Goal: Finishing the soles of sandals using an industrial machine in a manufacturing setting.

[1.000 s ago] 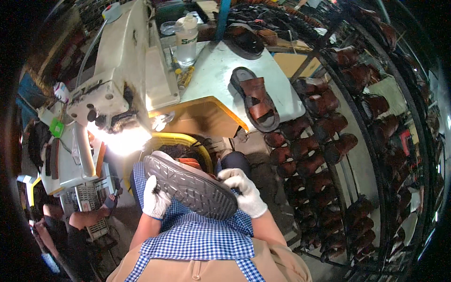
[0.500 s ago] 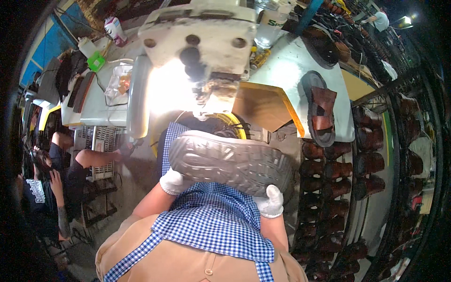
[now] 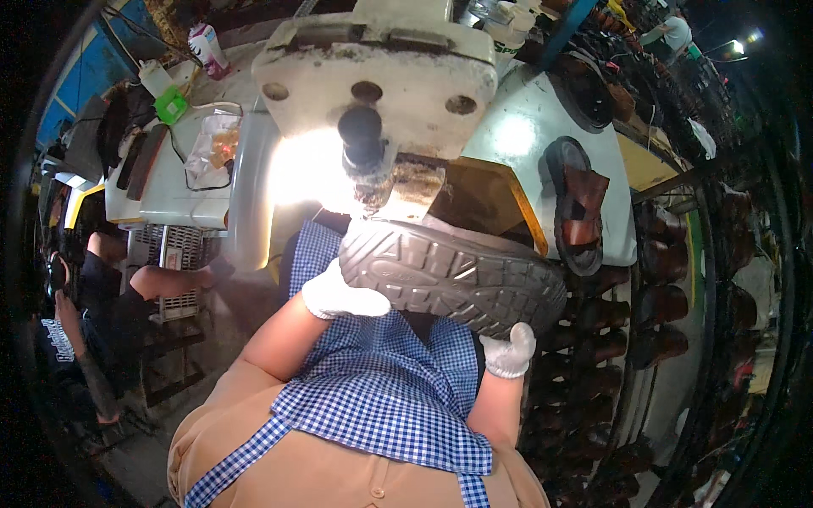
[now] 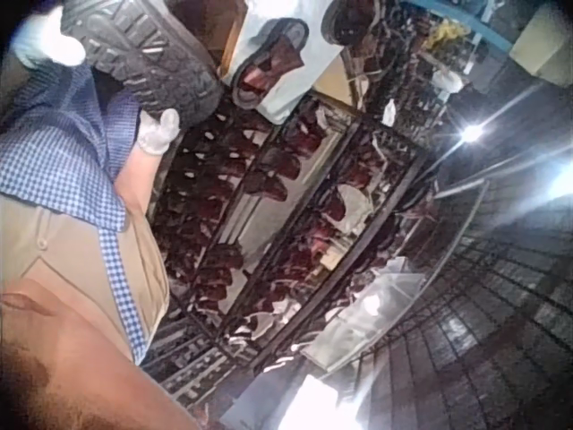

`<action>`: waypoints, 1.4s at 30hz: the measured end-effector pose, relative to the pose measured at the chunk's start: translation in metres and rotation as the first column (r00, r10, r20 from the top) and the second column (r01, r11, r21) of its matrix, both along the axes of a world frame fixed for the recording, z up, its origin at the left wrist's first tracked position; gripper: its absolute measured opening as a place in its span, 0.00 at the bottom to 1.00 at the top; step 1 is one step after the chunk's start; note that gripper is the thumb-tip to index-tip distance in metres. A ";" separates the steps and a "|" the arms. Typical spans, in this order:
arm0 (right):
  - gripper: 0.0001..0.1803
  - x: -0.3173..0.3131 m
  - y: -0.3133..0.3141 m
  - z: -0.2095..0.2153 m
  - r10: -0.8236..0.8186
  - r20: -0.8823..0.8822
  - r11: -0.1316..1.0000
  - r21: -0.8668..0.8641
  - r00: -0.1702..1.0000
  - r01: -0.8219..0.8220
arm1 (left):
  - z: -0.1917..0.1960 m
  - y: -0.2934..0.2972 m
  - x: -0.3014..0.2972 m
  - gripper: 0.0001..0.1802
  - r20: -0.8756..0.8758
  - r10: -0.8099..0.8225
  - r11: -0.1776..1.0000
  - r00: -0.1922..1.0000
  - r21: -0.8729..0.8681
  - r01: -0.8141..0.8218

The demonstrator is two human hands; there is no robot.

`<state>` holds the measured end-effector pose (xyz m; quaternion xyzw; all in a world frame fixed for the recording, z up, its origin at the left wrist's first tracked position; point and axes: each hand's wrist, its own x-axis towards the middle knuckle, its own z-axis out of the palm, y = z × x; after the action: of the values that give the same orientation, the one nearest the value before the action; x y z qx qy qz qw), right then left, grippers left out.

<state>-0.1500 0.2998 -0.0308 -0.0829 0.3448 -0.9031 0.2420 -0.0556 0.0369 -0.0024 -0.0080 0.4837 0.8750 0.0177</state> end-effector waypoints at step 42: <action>0.35 -0.014 -0.139 0.094 0.760 -0.250 0.491 0.826 0.599 -0.278 | 0.011 -0.030 0.024 0.34 0.126 0.313 0.949 0.942 -0.092 -0.303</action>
<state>-0.1637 0.1605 0.0629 -0.3643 0.6769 -0.4899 0.4113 -0.0315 0.0070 0.0084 -0.1449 0.5049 0.8465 -0.0861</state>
